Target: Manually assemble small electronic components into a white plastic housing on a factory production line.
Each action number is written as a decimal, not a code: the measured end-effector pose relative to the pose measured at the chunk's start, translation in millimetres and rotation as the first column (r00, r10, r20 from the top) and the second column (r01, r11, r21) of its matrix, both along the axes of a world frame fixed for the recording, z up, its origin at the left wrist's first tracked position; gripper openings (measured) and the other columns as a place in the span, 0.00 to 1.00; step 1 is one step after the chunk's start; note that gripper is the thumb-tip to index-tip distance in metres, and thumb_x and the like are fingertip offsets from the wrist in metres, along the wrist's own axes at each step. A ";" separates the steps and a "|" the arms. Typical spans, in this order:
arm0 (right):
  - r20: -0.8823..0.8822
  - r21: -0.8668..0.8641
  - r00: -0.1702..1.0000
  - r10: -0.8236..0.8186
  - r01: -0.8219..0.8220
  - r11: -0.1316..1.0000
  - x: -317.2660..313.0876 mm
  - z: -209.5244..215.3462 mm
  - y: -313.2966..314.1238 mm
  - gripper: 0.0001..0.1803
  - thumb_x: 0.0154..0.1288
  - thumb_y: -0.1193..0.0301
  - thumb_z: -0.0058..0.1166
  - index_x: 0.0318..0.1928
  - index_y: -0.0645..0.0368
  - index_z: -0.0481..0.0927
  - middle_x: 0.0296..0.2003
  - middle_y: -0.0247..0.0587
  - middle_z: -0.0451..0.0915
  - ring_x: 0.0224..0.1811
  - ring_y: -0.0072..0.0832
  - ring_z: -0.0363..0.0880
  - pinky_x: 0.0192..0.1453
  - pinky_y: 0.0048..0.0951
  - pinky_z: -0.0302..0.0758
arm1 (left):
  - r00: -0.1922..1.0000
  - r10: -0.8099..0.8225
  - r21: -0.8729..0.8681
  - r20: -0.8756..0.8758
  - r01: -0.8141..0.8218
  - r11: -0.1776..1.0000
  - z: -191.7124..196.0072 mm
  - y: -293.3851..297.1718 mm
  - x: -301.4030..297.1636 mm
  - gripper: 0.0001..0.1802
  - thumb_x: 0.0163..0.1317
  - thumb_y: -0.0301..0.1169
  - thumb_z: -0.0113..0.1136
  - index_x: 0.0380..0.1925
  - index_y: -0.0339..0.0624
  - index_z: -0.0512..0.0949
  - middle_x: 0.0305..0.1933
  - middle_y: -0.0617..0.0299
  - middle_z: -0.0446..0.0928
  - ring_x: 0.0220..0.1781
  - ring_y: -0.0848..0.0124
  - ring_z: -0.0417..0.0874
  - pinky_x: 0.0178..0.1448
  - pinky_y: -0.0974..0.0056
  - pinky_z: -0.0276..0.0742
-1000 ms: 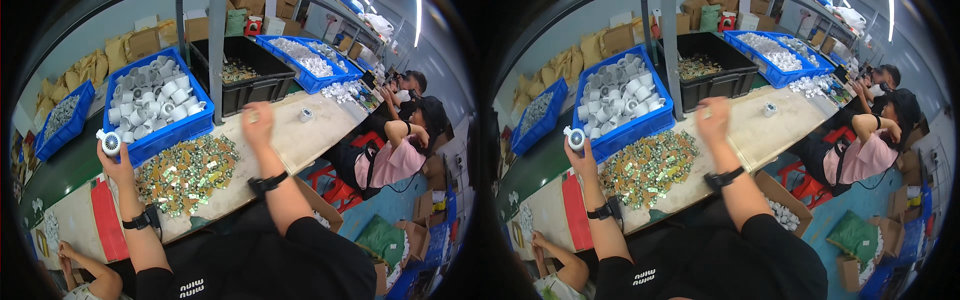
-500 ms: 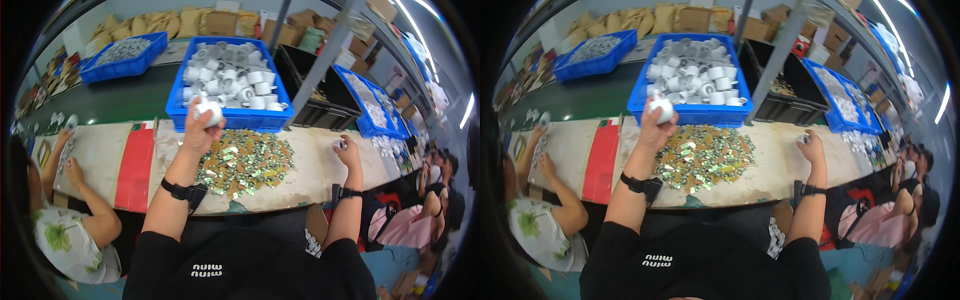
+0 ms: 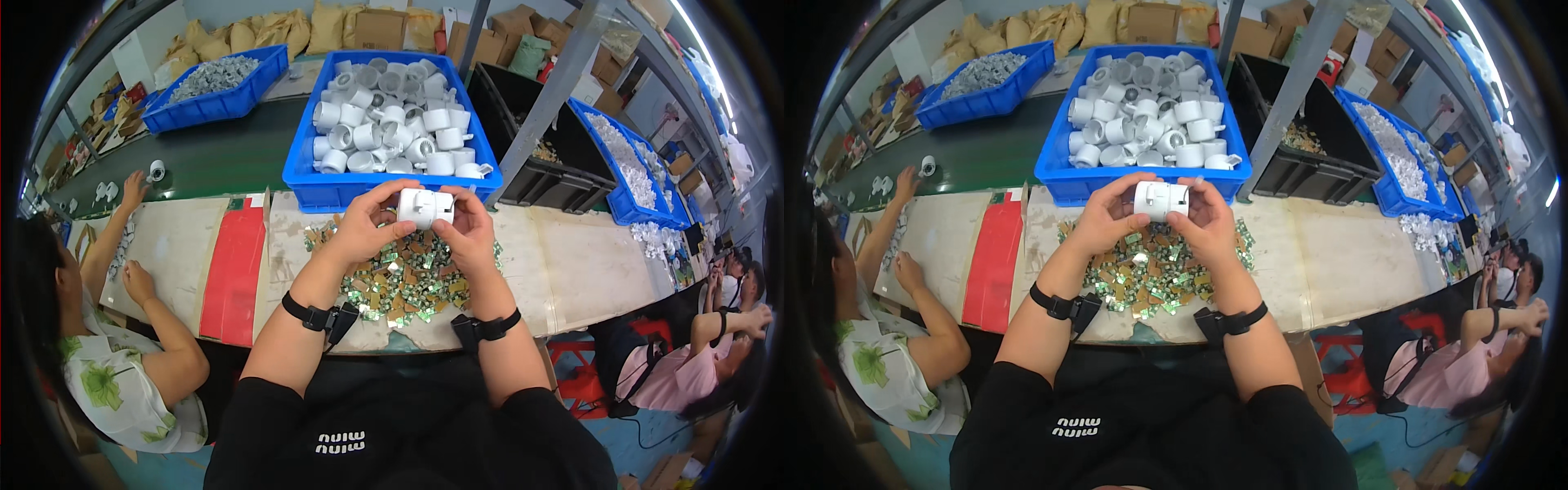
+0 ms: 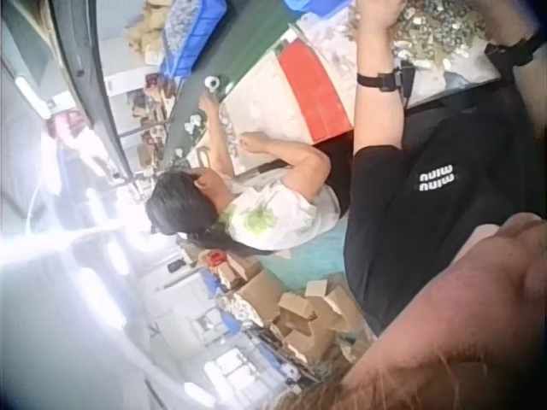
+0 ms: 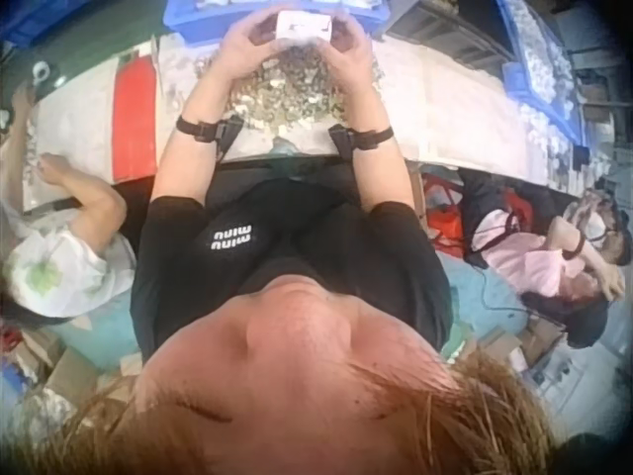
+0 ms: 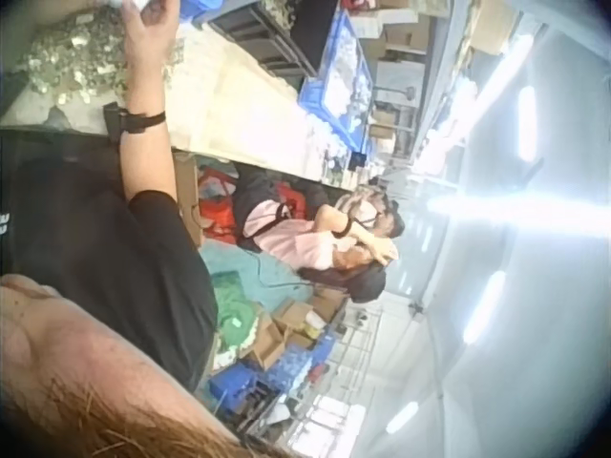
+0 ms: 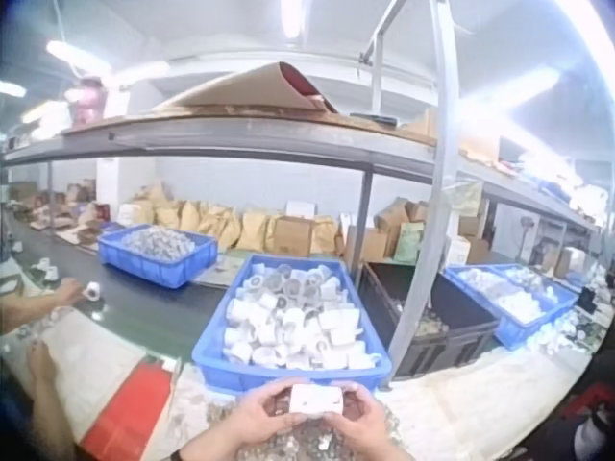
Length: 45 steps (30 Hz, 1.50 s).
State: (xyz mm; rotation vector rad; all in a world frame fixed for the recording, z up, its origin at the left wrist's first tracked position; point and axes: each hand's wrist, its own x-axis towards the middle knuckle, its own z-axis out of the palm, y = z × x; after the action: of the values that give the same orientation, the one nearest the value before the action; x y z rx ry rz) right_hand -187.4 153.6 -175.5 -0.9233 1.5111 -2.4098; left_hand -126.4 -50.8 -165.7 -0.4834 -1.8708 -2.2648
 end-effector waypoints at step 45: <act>-0.149 0.297 0.958 0.246 -0.194 0.935 -6.3 -1.3 17.9 0.39 0.72 0.65 0.66 0.77 0.61 0.66 0.58 0.48 0.81 0.55 0.32 0.82 0.61 0.34 0.77 | 0.813 0.056 -0.543 -0.580 -0.438 0.716 6.2 -14.6 7.1 0.43 0.45 0.49 0.84 0.63 0.45 0.82 0.61 0.53 0.81 0.50 0.61 0.80 0.55 0.58 0.80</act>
State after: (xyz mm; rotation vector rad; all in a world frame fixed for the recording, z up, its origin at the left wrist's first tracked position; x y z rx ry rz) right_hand -193.7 171.5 -176.8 -1.2033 1.6533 -1.9388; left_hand -119.3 -65.3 -159.5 -0.7759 -2.1845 -1.0566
